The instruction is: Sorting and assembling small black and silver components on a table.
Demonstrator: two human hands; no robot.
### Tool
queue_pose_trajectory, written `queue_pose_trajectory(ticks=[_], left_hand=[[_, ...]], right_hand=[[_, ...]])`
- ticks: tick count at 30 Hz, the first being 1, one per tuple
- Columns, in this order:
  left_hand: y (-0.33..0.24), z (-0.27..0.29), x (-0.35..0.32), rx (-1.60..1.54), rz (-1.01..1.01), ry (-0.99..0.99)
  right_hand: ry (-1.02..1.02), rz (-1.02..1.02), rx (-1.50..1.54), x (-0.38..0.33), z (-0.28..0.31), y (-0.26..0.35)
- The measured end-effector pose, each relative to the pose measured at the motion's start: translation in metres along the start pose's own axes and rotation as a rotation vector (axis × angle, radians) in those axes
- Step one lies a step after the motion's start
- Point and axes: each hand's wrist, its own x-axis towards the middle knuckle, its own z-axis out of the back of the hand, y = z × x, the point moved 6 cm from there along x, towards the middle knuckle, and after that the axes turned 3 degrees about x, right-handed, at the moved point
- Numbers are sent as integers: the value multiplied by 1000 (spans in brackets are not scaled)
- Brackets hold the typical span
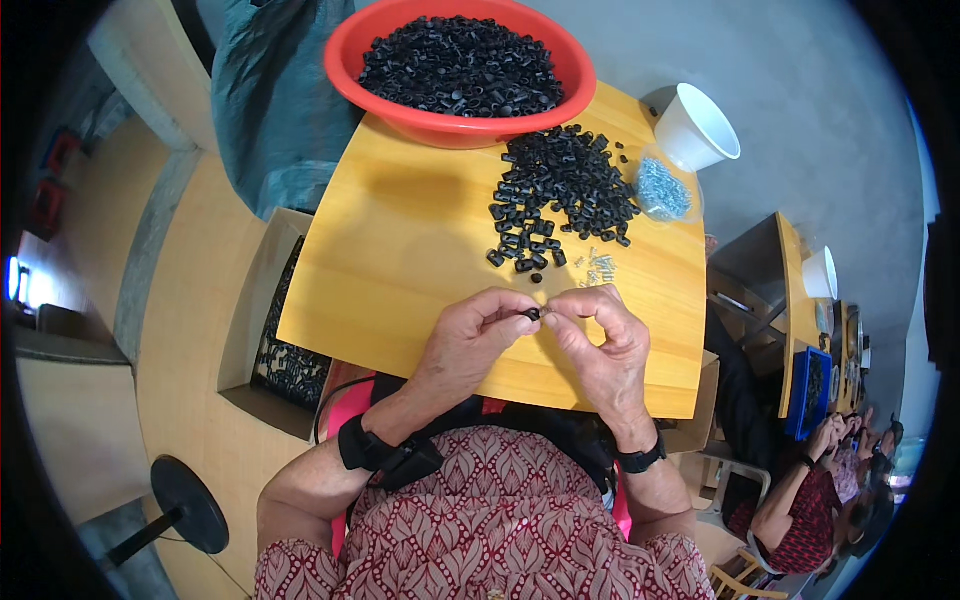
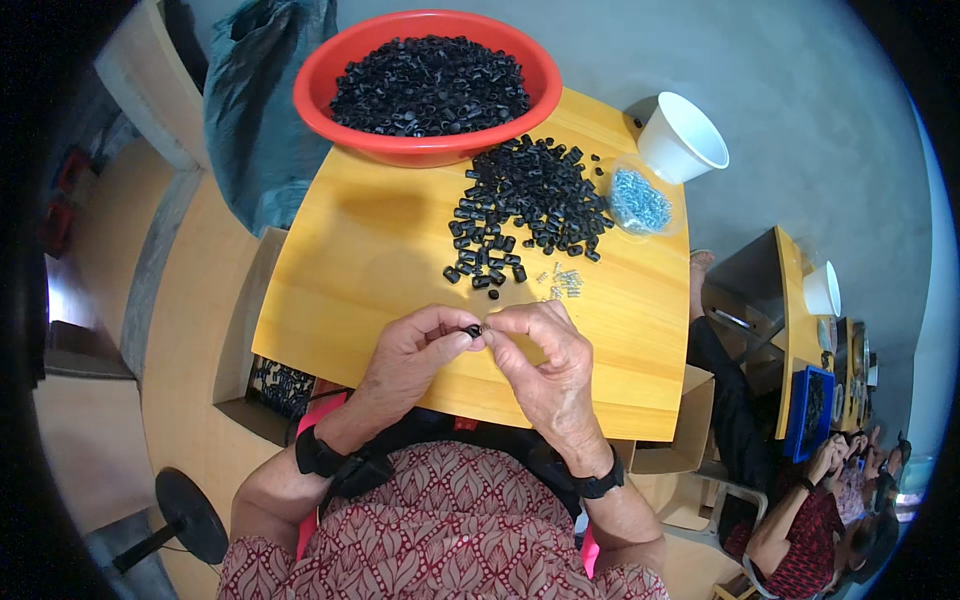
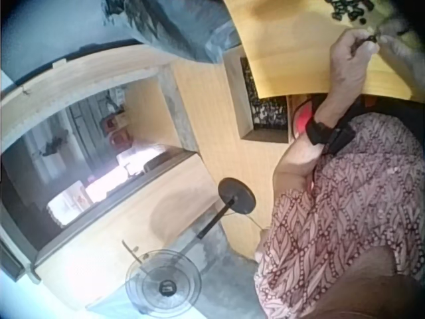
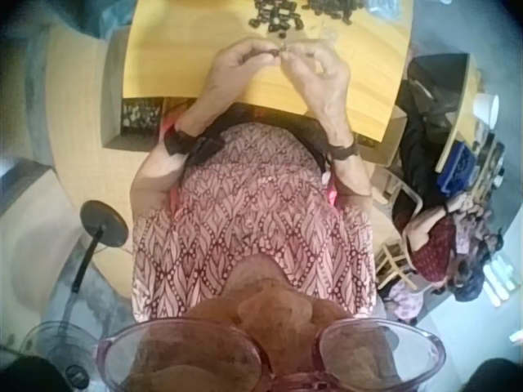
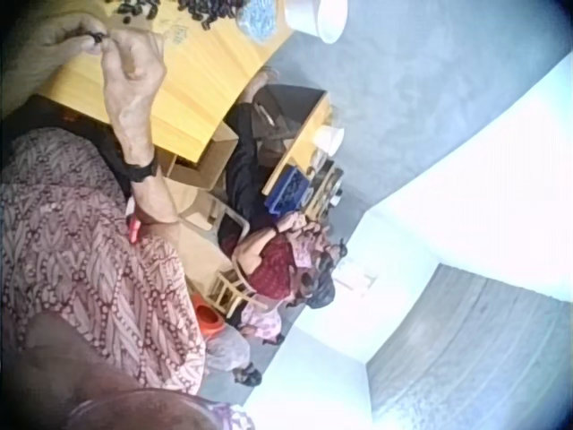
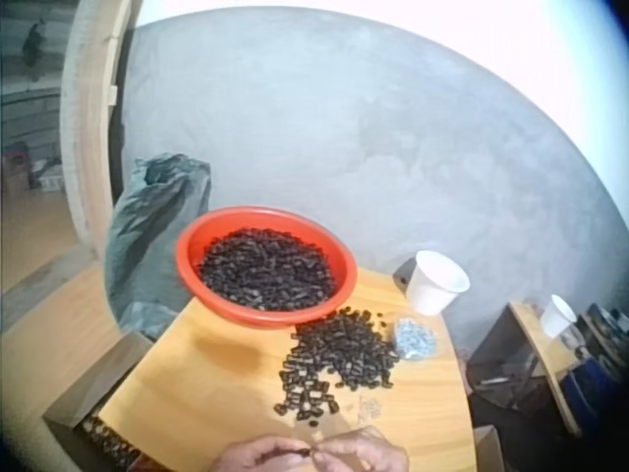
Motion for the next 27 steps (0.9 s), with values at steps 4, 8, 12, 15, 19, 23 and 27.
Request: queue_pose_trajectory(ticks=[4, 8, 12, 15, 19, 23, 27], left_hand=[[-4, -1, -2, 23, -14, 23], [-6, -2, -3, 74, -64, 28], [-2, 2, -3, 167, -66, -4], [-2, 2, -3, 150, -53, 5], [-3, 1, -2, 232, -23, -6], [3, 4, -3, 159, -10, -19], [-4, 0, -5, 144, -11, -4]], right_hand=[[2, 85, -65, -2, -2, 5], [-9, 101, -116, -4, -2, 5], [16, 182, -188, -7, -6, 15], [-1, 183, -193, -11, -4, 14], [16, 324, -336, -12, -8, 23], [61, 215, -217, -10, -10, 19], [70, -42, 146, -12, -5, -12]])
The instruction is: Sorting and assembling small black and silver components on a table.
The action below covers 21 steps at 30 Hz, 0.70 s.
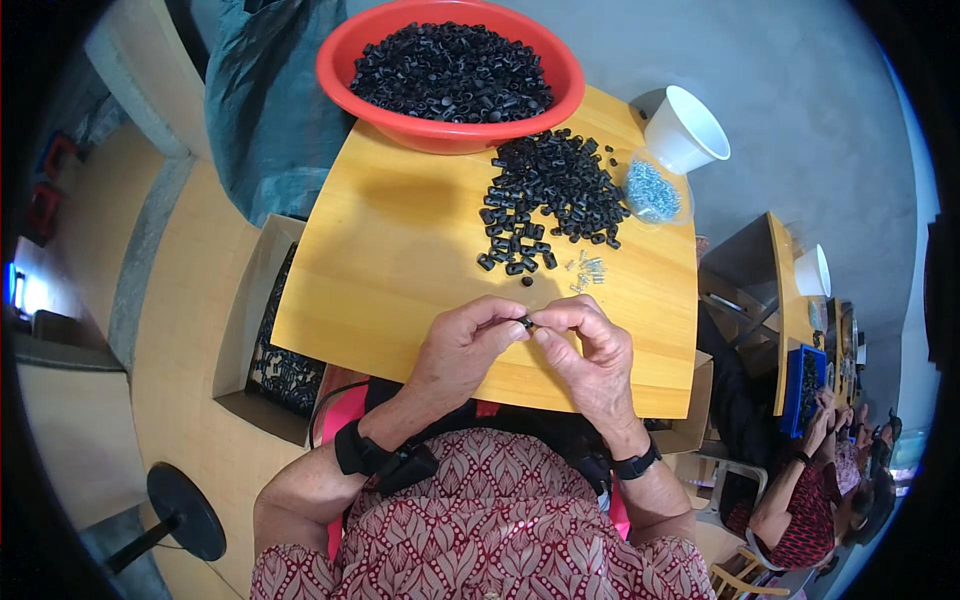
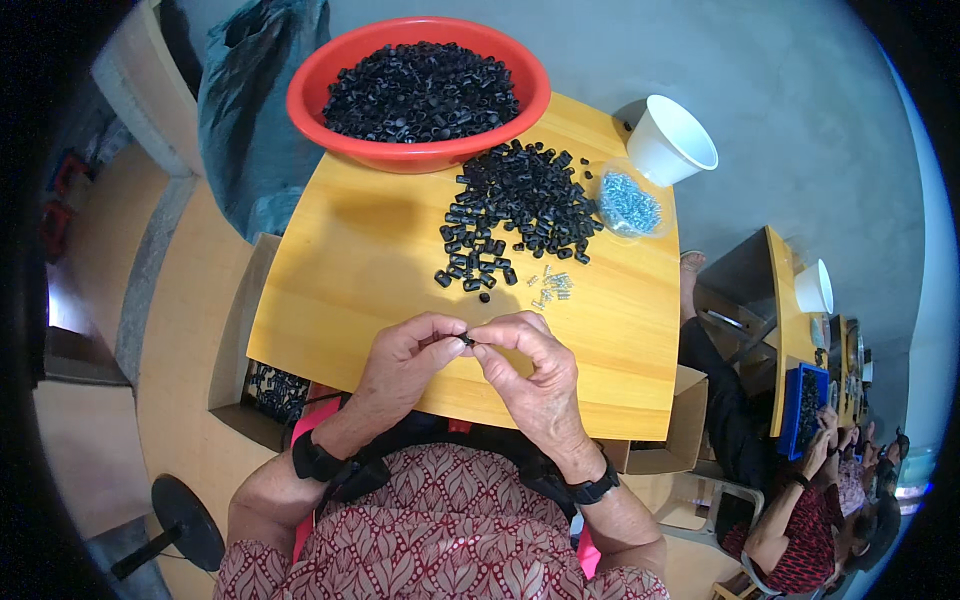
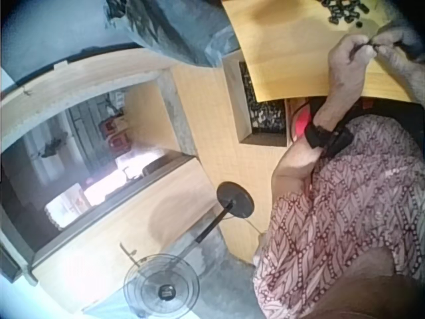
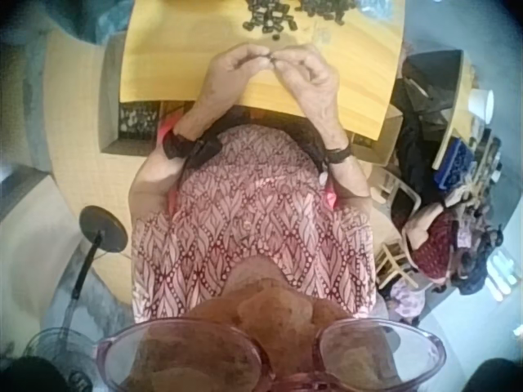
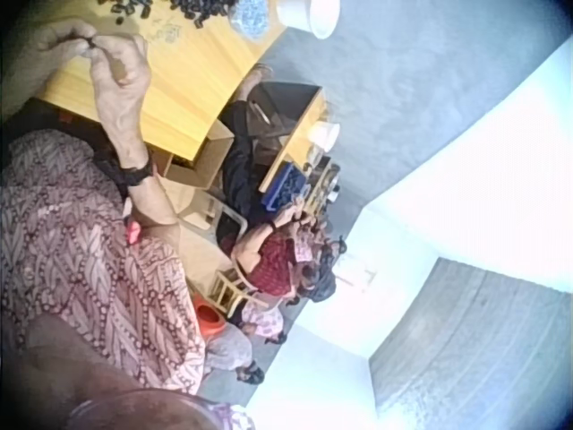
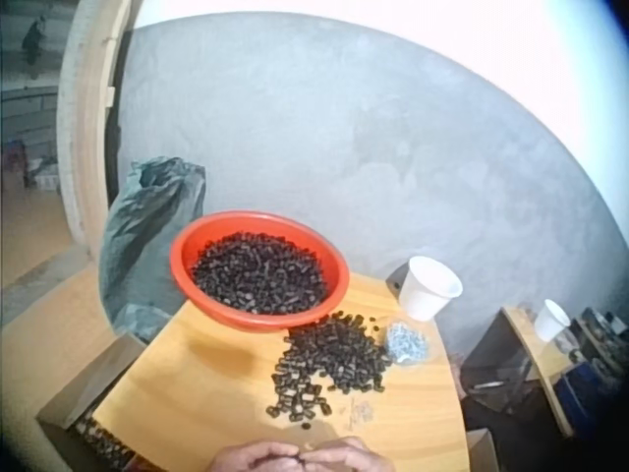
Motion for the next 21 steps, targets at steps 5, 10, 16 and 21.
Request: queue_pose_trajectory(ticks=[5, 10, 16, 21], left_hand=[[0, -2, 2, 55, -53, 14], [5, 0, 0, 0, -57, -1], [6, 0, 1, 68, -34, 13], [2, 0, 1, 81, -37, 7]], right_hand=[[-76, 12, -61, -1, 1, 2], [-67, 177, -308, 3, -3, 20], [-75, 27, -138, -3, -5, 3], [-85, 81, -187, -2, -3, 10]])
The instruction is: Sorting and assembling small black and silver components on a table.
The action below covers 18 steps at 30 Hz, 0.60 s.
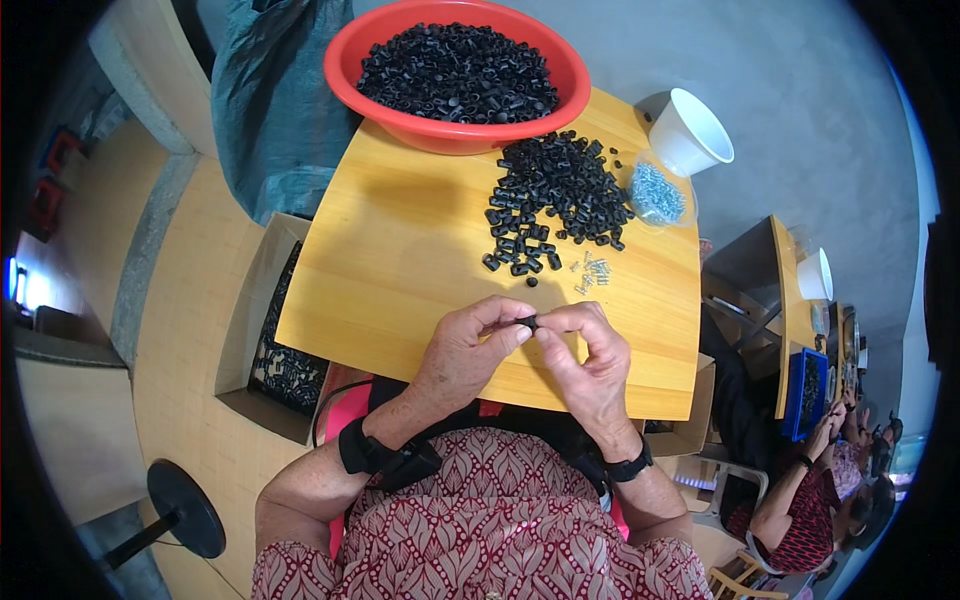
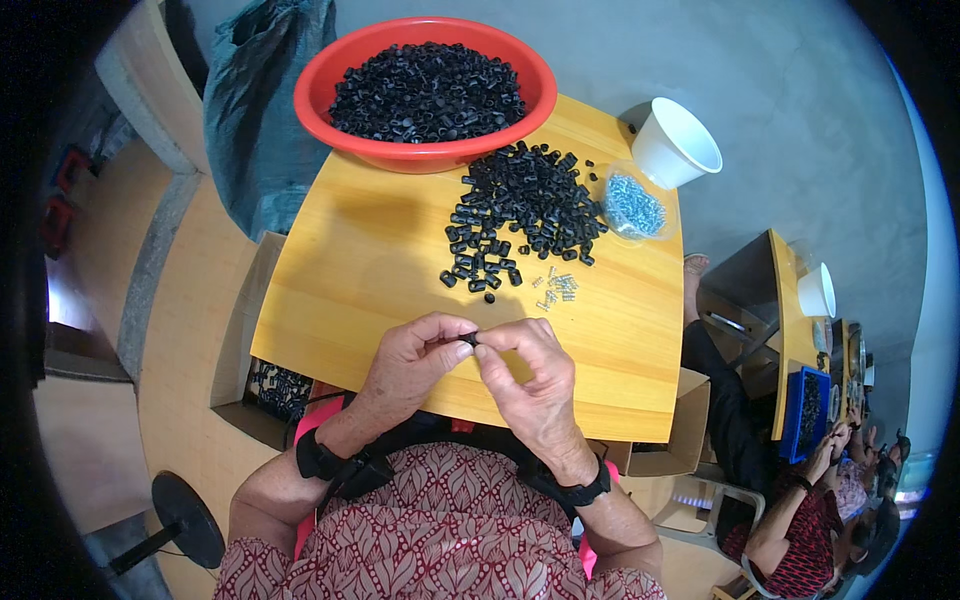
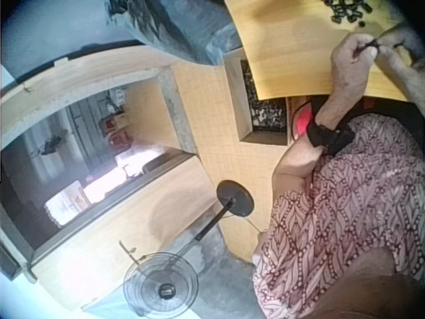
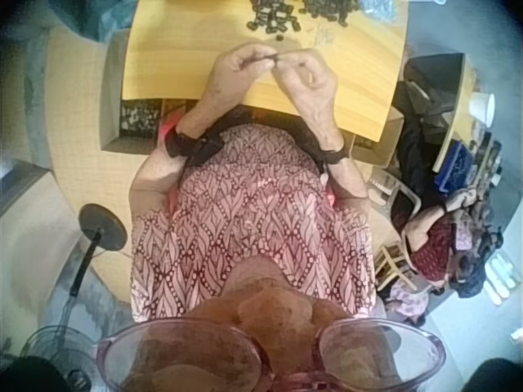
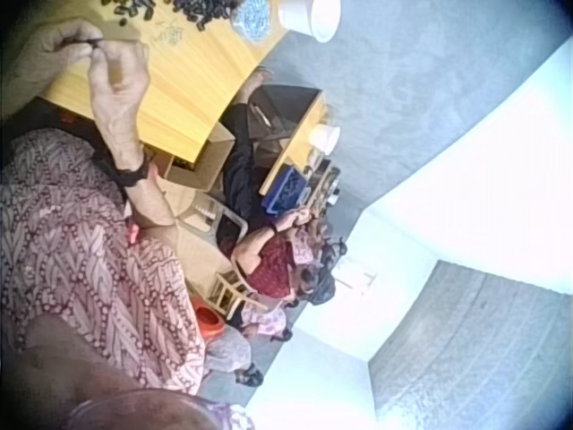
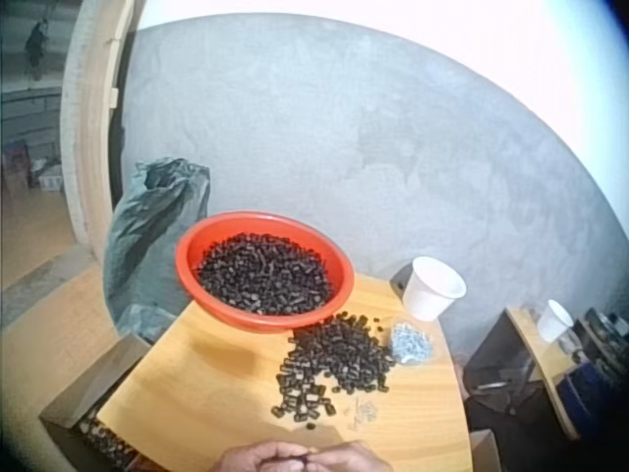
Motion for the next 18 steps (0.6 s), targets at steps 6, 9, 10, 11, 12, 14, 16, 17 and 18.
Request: queue_pose_trajectory(ticks=[6, 9, 10, 11, 12, 14, 16, 17, 18], left_hand=[[2, 2, 1, -59, 31, -29], [-1, 1, 0, -88, 36, -23], [-2, 1, 0, -113, 30, -19], [-2, 1, -1, -114, 28, -19], [0, 3, -1, -89, 37, -28], [1, 3, 3, -66, 41, -27], [1, 4, 4, -105, 42, -43], [2, 5, 3, -104, 42, -46], [3, 5, 3, -106, 47, -52]], right_hand=[[122, -13, 82, 9, -1, -4], [88, -119, 137, 29, 20, -22], [20, -195, 132, 37, 30, -31], [21, -194, 131, 48, 37, -42], [-26, -208, 10, 58, 47, -59], [-83, -220, -117, 74, 65, -88], [-44, -219, -301, 84, 68, -102], [-29, -200, -381, 88, 66, -103], [-27, -199, -380, 92, 62, -104]])
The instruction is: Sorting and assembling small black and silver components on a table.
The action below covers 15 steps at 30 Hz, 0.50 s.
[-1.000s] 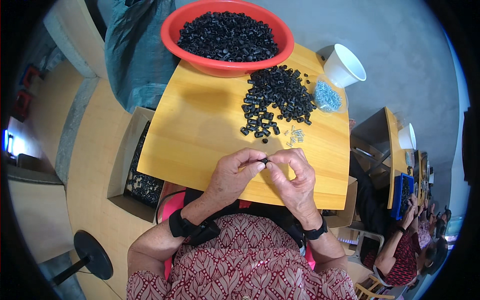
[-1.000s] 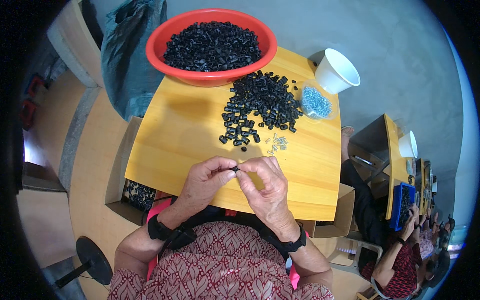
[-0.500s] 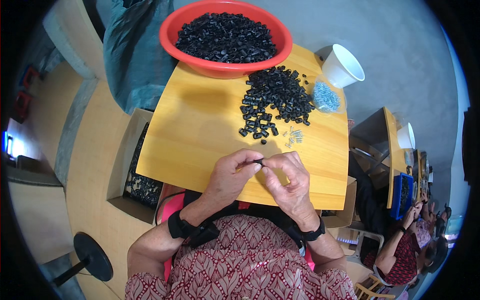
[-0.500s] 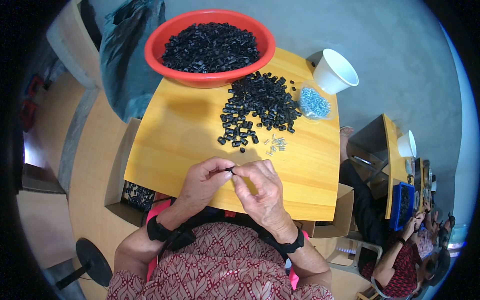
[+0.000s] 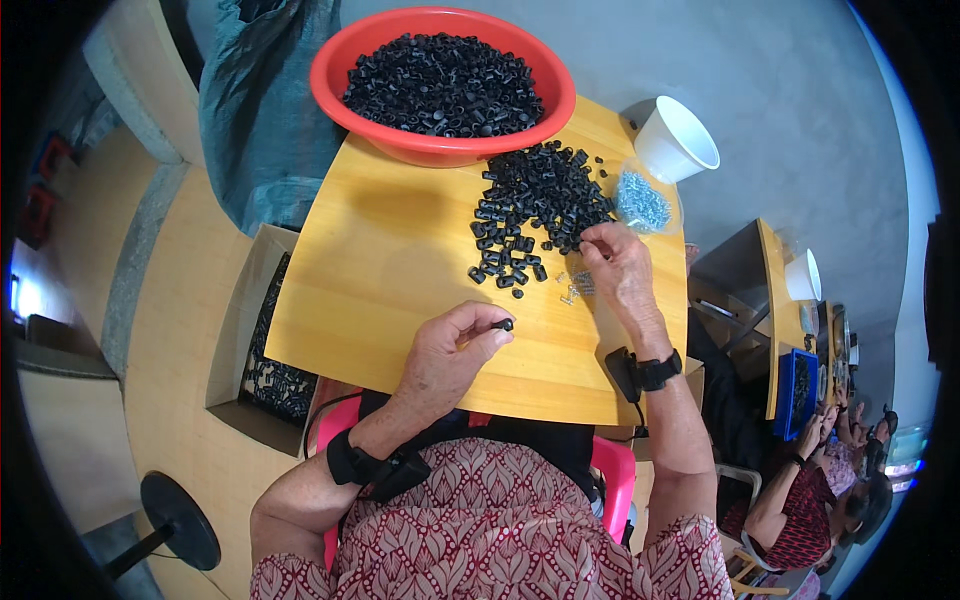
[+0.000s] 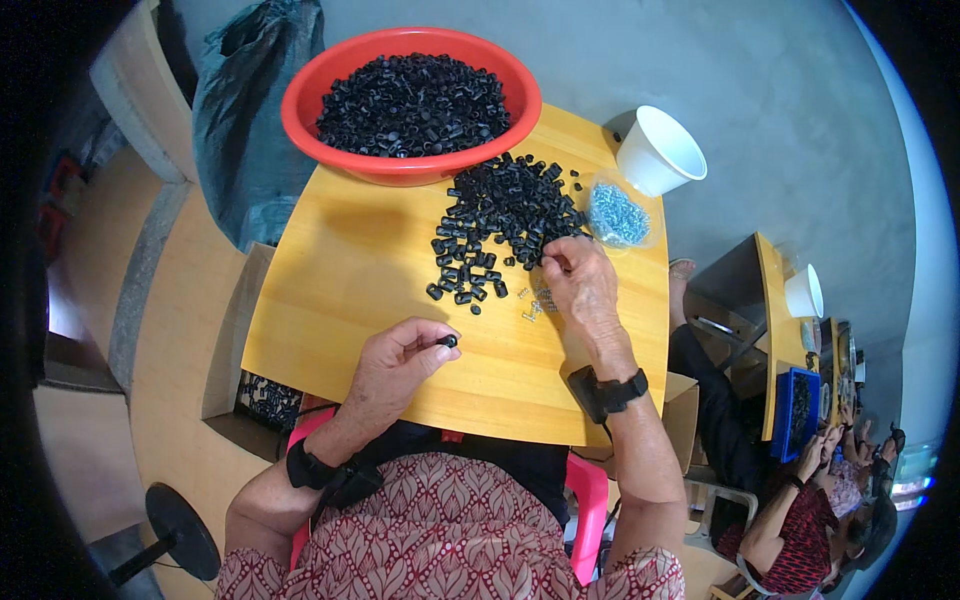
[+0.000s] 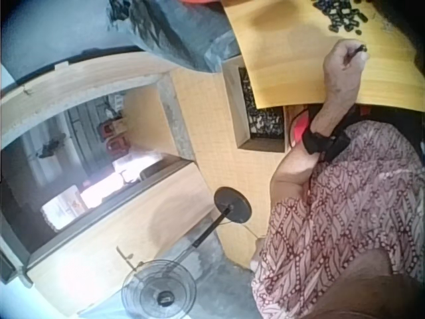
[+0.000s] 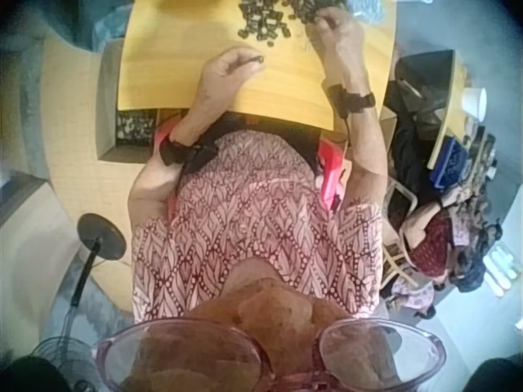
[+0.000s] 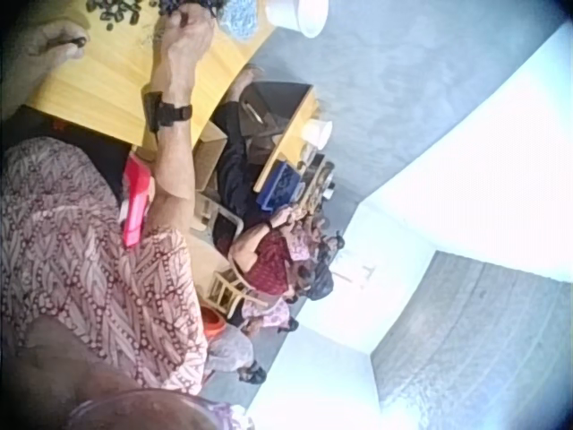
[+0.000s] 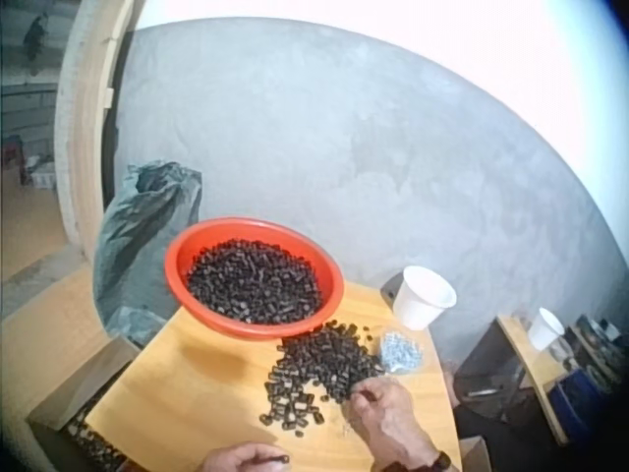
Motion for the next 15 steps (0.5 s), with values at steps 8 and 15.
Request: queue_pose_trajectory(ticks=[8, 15], left_hand=[[0, 3, 1, -13, 24, -19], [0, 1, 0, -6, 23, -16]], right_hand=[[-69, 350, -338, 1, -13, 33], [-37, 349, -419, 1, -16, 28]])
